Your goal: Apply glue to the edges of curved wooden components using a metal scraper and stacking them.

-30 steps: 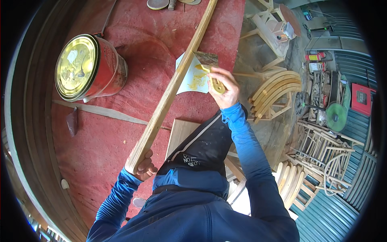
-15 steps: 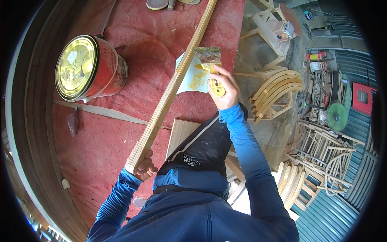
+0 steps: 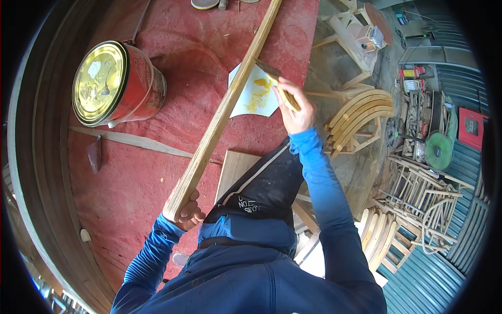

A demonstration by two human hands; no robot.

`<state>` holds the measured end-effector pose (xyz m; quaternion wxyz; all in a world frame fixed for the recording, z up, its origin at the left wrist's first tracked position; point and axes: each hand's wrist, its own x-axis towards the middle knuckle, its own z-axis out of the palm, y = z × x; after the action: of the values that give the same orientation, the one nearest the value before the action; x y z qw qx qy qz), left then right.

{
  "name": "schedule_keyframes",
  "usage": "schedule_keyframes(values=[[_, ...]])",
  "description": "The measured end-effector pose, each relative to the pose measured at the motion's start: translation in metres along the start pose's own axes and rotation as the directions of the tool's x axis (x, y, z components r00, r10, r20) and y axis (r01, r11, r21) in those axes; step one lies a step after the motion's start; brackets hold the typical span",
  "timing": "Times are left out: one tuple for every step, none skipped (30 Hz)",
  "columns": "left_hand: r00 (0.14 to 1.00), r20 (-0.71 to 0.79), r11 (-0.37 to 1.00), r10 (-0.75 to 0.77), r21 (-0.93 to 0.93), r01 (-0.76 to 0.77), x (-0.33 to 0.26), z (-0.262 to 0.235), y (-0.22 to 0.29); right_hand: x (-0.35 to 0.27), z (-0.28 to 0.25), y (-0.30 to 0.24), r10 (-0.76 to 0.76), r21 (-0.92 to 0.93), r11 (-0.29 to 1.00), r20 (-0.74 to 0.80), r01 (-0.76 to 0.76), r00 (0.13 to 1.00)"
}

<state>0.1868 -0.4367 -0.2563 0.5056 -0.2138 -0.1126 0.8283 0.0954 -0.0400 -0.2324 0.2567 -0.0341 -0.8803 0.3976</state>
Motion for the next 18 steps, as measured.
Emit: schedule_keyframes(values=[[1.000,0.006,1.000,-0.001,0.001,0.001,0.001,0.001,0.000,0.006,0.002,0.001,-0.035,-0.005,0.999,0.035,0.035,0.999],[1.000,0.012,1.000,-0.003,0.001,0.003,0.001,0.002,0.000,0.010,0.002,0.001,-0.069,-0.009,0.997,0.071,0.070,0.995],[1.000,0.012,1.000,-0.001,-0.001,0.001,0.001,0.003,0.000,0.007,0.001,-0.003,-0.070,-0.008,0.997,0.073,0.071,0.995],[1.000,-0.001,1.000,0.000,-0.001,0.000,0.001,0.003,0.000,0.002,0.001,-0.011,-0.032,0.002,0.999,0.157,0.032,0.987],[1.000,-0.016,1.000,0.007,-0.002,-0.007,-0.001,0.004,0.000,-0.003,0.001,-0.023,0.003,0.014,1.000,0.244,-0.007,0.970],[1.000,-0.016,1.000,0.020,-0.004,-0.020,-0.002,0.005,0.001,-0.008,-0.003,-0.037,-0.048,-0.025,0.998,0.270,0.057,0.962],[0.999,-0.046,1.000,0.022,0.004,-0.022,-0.002,0.008,0.001,-0.012,-0.010,-0.053,-0.049,0.005,0.999,0.285,0.049,0.957],[0.996,-0.081,1.000,0.026,0.012,-0.026,-0.003,0.011,0.000,-0.019,-0.016,-0.067,-0.048,0.040,0.998,0.300,0.038,0.953],[0.996,-0.081,1.000,0.030,0.008,-0.029,-0.001,0.013,0.000,-0.025,-0.027,-0.076,-0.048,0.041,0.998,0.306,0.037,0.951],[0.991,-0.131,0.999,0.027,0.048,-0.021,0.000,0.015,0.001,-0.033,-0.038,-0.083,0.076,0.161,0.977,0.347,-0.140,0.935],[0.983,-0.181,0.996,0.027,0.089,-0.011,0.001,0.016,0.002,-0.037,-0.042,-0.086,0.190,0.269,0.911,0.401,-0.314,0.896],[0.982,-0.185,0.996,0.028,0.089,-0.012,0.000,0.015,0.003,-0.039,-0.040,-0.086,0.192,0.270,0.909,0.402,-0.317,0.895],[0.974,-0.225,0.991,0.033,0.137,-0.002,0.002,0.014,0.003,-0.040,-0.040,-0.083,0.217,0.272,0.910,0.330,-0.312,0.919],[0.964,-0.264,0.983,0.040,0.185,0.010,0.003,0.013,0.003,-0.040,-0.040,-0.080,0.239,0.273,0.912,0.255,-0.307,0.937],[0.963,-0.266,0.982,0.035,0.187,0.016,0.003,0.015,0.003,-0.037,-0.039,-0.077,0.228,0.242,0.929,0.227,-0.281,0.947],[0.949,-0.307,0.978,0.073,0.206,-0.009,0.004,0.016,0.002,-0.033,-0.037,-0.073,0.229,0.242,0.929,0.223,-0.281,0.947],[0.931,-0.347,0.973,0.113,0.227,-0.033,0.005,0.017,0.002,-0.029,-0.032,-0.070,0.111,0.148,0.979,0.193,-0.140,0.975],[0.932,-0.346,0.973,0.112,0.229,-0.031,0.005,0.016,0.004,-0.025,-0.028,-0.069,-0.013,0.048,0.999,0.174,0.005,0.985]])
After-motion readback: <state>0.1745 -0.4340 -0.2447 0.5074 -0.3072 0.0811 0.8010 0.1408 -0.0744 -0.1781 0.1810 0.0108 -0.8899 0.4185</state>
